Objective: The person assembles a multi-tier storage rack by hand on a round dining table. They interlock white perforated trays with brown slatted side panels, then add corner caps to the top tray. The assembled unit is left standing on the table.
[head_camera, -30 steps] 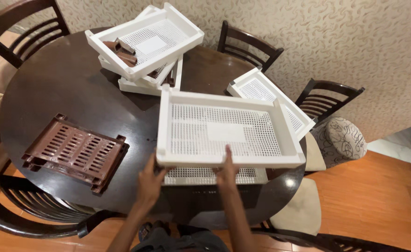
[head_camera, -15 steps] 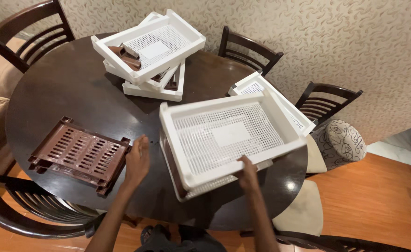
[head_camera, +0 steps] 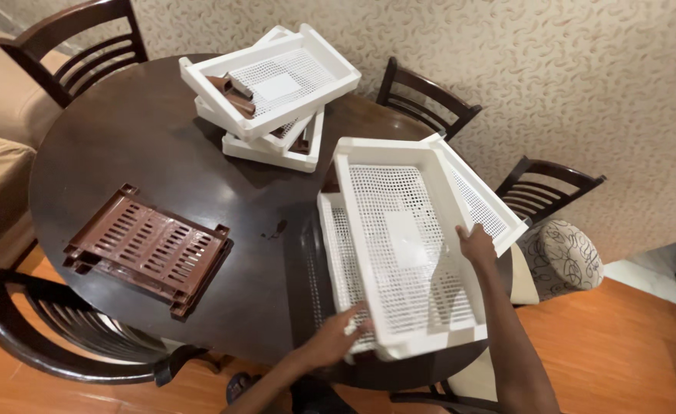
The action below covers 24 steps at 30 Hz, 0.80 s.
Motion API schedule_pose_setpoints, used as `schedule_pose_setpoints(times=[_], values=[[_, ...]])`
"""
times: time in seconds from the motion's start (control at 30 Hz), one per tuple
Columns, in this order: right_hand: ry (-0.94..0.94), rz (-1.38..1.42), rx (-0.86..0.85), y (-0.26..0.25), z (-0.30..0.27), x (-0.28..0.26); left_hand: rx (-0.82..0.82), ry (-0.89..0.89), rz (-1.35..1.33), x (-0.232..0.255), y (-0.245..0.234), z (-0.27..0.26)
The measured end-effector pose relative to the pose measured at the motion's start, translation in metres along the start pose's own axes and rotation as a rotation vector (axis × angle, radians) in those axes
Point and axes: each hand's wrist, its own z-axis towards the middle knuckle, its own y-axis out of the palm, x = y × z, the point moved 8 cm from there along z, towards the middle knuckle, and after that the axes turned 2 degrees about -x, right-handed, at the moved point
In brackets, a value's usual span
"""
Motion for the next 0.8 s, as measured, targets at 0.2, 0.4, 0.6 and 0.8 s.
schedule_pose_setpoints(times=[0.2,0.4,0.6,0.8], values=[[-0.082,-0.138,0.07,-0.002,0.005,-0.03,-0.005,0.192,0.051,0.029,0.003,0.014],[-0.264,-0.042,0.238,0.002,-0.041,-0.049,0.219,0.2,0.286,0.021,-0.049,0.028],[0.193,-0.097,0.254,0.001,-0.166,0.078,0.858,0.358,0.395,0.032,-0.2,0.049],[0.542,0.441,-0.22,0.065,-0.226,0.144,0.792,0.382,0.482,0.029,-0.282,0.114]])
